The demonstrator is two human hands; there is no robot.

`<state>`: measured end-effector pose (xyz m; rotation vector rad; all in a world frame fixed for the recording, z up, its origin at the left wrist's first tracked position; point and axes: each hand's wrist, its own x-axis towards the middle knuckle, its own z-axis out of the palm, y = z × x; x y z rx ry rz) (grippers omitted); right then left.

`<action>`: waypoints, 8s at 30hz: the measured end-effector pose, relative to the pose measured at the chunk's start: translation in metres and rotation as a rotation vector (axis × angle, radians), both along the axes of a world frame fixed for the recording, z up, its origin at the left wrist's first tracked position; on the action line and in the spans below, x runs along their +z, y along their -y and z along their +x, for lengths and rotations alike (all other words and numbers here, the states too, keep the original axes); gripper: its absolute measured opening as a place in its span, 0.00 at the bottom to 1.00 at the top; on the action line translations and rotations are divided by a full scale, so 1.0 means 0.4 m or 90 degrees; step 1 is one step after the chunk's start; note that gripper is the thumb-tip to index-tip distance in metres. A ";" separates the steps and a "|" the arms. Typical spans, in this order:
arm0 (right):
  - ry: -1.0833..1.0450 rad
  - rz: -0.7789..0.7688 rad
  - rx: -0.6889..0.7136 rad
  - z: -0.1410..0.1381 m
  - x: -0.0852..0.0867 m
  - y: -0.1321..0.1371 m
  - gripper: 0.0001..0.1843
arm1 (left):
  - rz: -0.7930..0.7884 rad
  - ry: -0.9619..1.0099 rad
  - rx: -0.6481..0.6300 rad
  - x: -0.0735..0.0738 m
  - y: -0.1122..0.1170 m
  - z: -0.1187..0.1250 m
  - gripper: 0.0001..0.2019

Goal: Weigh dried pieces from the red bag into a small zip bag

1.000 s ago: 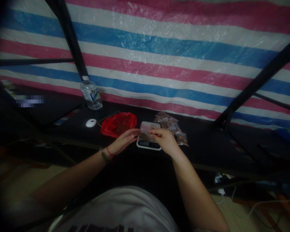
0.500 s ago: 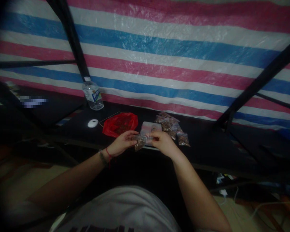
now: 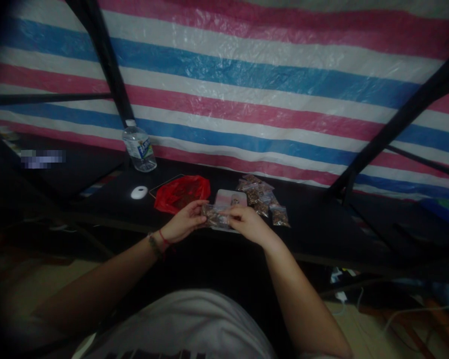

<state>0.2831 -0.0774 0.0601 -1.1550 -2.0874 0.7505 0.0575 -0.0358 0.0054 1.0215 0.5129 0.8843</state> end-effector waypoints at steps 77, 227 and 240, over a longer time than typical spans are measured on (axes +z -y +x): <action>-0.081 0.059 -0.039 -0.084 -0.032 0.026 0.14 | 0.542 -0.482 0.177 0.012 0.075 0.012 0.20; -0.123 0.104 -0.317 -0.057 0.029 0.098 0.11 | 0.506 -0.241 0.322 0.114 0.103 0.000 0.05; -0.269 -0.038 -0.086 -0.058 -0.045 0.120 0.21 | 0.374 -0.193 0.319 0.105 0.146 0.019 0.10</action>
